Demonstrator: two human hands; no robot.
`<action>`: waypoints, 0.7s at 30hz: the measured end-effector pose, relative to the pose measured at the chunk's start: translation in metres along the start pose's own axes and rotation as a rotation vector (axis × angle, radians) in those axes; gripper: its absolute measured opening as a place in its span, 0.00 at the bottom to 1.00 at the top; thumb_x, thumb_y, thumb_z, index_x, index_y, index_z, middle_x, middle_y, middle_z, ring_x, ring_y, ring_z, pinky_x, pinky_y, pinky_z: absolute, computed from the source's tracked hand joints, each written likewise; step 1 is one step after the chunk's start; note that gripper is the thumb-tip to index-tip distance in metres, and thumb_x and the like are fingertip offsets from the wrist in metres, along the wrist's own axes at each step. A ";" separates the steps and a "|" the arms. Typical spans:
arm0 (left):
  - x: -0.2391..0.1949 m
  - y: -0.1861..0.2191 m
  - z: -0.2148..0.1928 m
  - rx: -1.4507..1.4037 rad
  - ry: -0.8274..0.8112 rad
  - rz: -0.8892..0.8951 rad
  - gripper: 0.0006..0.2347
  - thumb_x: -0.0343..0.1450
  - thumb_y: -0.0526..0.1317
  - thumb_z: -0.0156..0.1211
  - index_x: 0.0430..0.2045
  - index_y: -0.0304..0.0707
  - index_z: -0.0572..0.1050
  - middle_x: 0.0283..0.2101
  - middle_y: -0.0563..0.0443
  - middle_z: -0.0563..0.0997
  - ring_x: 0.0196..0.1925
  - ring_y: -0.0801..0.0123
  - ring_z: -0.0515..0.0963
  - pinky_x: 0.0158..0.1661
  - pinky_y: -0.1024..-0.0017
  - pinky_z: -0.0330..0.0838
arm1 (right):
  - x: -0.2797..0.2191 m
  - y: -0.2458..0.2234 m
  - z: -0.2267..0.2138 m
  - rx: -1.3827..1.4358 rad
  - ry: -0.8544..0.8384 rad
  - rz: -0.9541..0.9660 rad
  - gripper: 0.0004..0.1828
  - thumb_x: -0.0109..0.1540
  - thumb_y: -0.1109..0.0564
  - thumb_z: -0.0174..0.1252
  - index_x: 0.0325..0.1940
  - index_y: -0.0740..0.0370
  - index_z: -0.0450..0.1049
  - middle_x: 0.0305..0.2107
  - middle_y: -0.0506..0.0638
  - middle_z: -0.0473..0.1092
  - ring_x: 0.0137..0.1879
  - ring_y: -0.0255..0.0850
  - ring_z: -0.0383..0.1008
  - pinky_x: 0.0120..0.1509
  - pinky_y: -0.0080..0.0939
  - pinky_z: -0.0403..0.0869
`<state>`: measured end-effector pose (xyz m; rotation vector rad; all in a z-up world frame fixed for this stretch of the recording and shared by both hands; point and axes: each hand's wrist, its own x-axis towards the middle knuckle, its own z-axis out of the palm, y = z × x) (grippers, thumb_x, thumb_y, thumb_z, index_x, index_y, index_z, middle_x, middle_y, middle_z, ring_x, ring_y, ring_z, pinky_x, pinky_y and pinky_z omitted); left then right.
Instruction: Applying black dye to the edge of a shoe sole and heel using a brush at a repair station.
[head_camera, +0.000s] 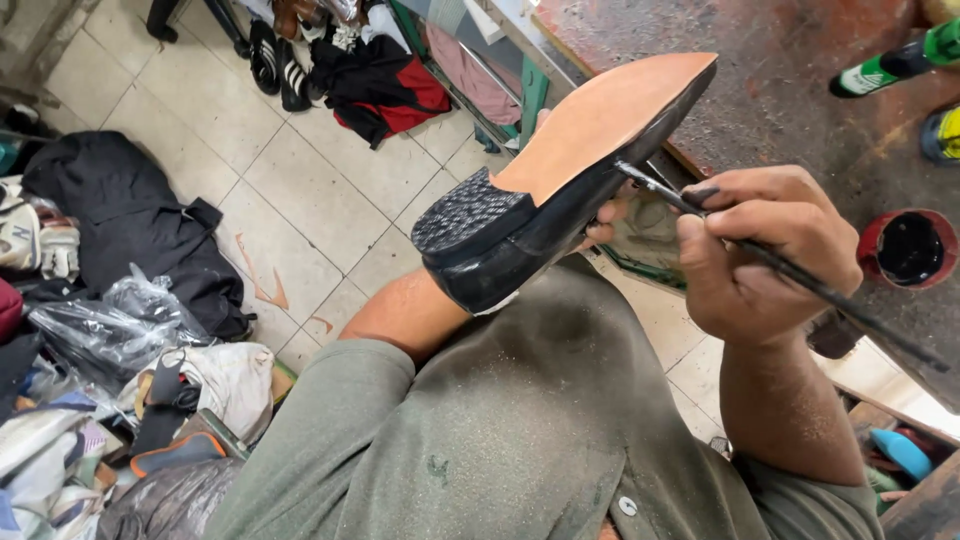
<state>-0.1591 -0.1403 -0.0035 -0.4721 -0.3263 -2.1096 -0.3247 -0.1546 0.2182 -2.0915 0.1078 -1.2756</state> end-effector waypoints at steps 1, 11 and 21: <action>0.001 0.000 0.000 -0.002 0.003 -0.008 0.50 0.60 0.82 0.50 0.68 0.41 0.65 0.58 0.42 0.77 0.48 0.42 0.77 0.43 0.51 0.78 | -0.003 0.010 -0.004 -0.007 0.007 0.001 0.09 0.60 0.73 0.63 0.35 0.71 0.68 0.31 0.72 0.72 0.38 0.56 0.77 0.41 0.50 0.76; -0.037 -0.002 -0.010 -0.025 0.052 -0.054 0.49 0.61 0.81 0.50 0.66 0.40 0.66 0.57 0.42 0.77 0.47 0.43 0.77 0.43 0.52 0.77 | -0.006 0.020 -0.013 0.003 0.048 0.028 0.09 0.62 0.74 0.60 0.37 0.69 0.68 0.33 0.67 0.72 0.39 0.54 0.77 0.42 0.50 0.77; -0.026 -0.048 -0.031 -0.114 0.003 -0.120 0.48 0.61 0.80 0.50 0.65 0.39 0.66 0.57 0.42 0.77 0.46 0.44 0.77 0.42 0.52 0.76 | 0.001 0.011 -0.046 -0.239 0.138 0.066 0.11 0.64 0.74 0.64 0.38 0.72 0.67 0.29 0.63 0.69 0.41 0.61 0.76 0.47 0.57 0.76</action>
